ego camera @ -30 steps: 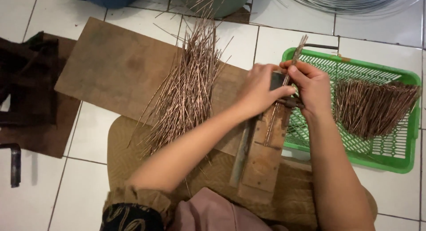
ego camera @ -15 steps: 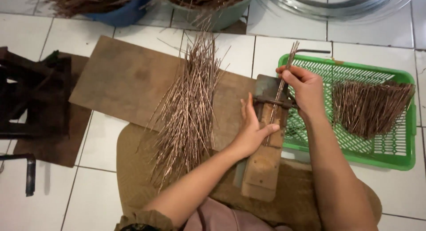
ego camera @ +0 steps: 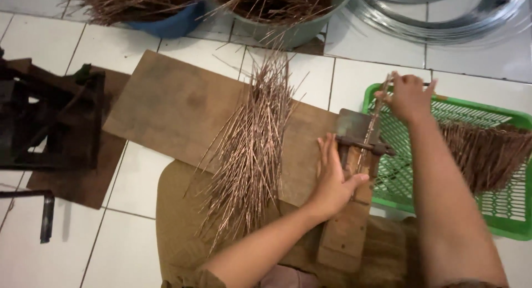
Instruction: The person sits on the floor and repeatedly picks small copper wires from a pile, places them into a wooden bending jig, and uses a lever to bend the wires. The bent wires are then placed into a green basket. The process is repeated continuously.
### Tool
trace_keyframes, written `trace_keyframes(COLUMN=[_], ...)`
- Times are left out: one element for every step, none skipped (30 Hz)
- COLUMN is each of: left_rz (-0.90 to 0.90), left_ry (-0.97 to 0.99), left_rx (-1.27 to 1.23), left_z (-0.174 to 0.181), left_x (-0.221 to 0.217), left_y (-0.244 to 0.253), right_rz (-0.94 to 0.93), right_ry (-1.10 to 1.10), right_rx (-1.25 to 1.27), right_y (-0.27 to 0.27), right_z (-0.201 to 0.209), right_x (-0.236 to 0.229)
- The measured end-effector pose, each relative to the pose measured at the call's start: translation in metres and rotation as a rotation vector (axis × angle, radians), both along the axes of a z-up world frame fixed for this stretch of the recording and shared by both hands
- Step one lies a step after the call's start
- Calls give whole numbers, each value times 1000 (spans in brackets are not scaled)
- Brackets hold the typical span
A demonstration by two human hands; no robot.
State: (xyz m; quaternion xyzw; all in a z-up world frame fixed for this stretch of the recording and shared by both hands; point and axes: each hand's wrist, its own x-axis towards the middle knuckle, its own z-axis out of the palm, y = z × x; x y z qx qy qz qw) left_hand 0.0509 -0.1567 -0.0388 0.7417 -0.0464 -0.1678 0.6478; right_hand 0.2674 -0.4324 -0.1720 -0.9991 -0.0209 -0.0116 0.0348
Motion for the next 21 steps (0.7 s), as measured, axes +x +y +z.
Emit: trace_keyframes(left_rz=[-4, -10, -7, -1, 4, 5, -25, -55, -61, -8, 48, 47, 12, -24, -32, -7, 15, 5, 15, 25, 9], left_ry=[-50, -99, -95, -93, -101, -108, -98, -88, -84, -192, -332, -358, -315, -273, -257, -257, -273, -272, -273, -275, -268], left_rx=[73, 146, 146, 144, 140, 138, 135, 131, 126, 148, 171, 167, 199, 231, 226, 249, 268, 259, 270, 282, 277], left_z=[-8, -16, -16, -15, -14, -9, -4, 1, -9, -19, -28, -28, -27, -27, -28, -31, -30, -31, -32, -34, -37], left_x=[-1, -1, -3, -4, -2, 1, 0, -1, -7, -12, -3, 2, 1, 0, -1, -1, 8, 3, 4, 4, 4], left_y=[-3, -7, -6, -5, -6, -3, -2, -2, -4, -7, -9, -10, -9, -8, -8, -8, -10, -14, -13, -13, -12], right_rz=[14, 29, 32, 37, 39, 39, 129, 219, 216, 236, 255, 251, 196, 140, 137, 229, 328, 322, 296, 272, 258], right_ry=[27, 52, 55, 4, -56, -62, -336, -610, -603, -651, -729, -754, -795, -837, -820, -909, -1006, -1002, -1021, -1035, -1028], right_rx=[-119, -237, -237, -262, -289, -291, -327, -359, -365, -236, -108, -116, -135, -154, -158, 0, 155, 143, 269, 398, 389], right_y=[-12, -23, -22, -21, -22, -26, -31, -36, -25, -14, -2, -2, 2, 5, 20, 34, 46, 56, 70, 84, 92], right_z=[-7, -15, 3, 21, 44, 59, 74, 89, 107, 125, 150, 169, 185, 200, 217, 234, 256, 264, 271, 276, 274], right_x=[13, 27, 32, 37, 45, 48, 47, 46, 32, 18, 19, 13, 3, -7, -32, -56, -72, -105, -135, -164, -198])
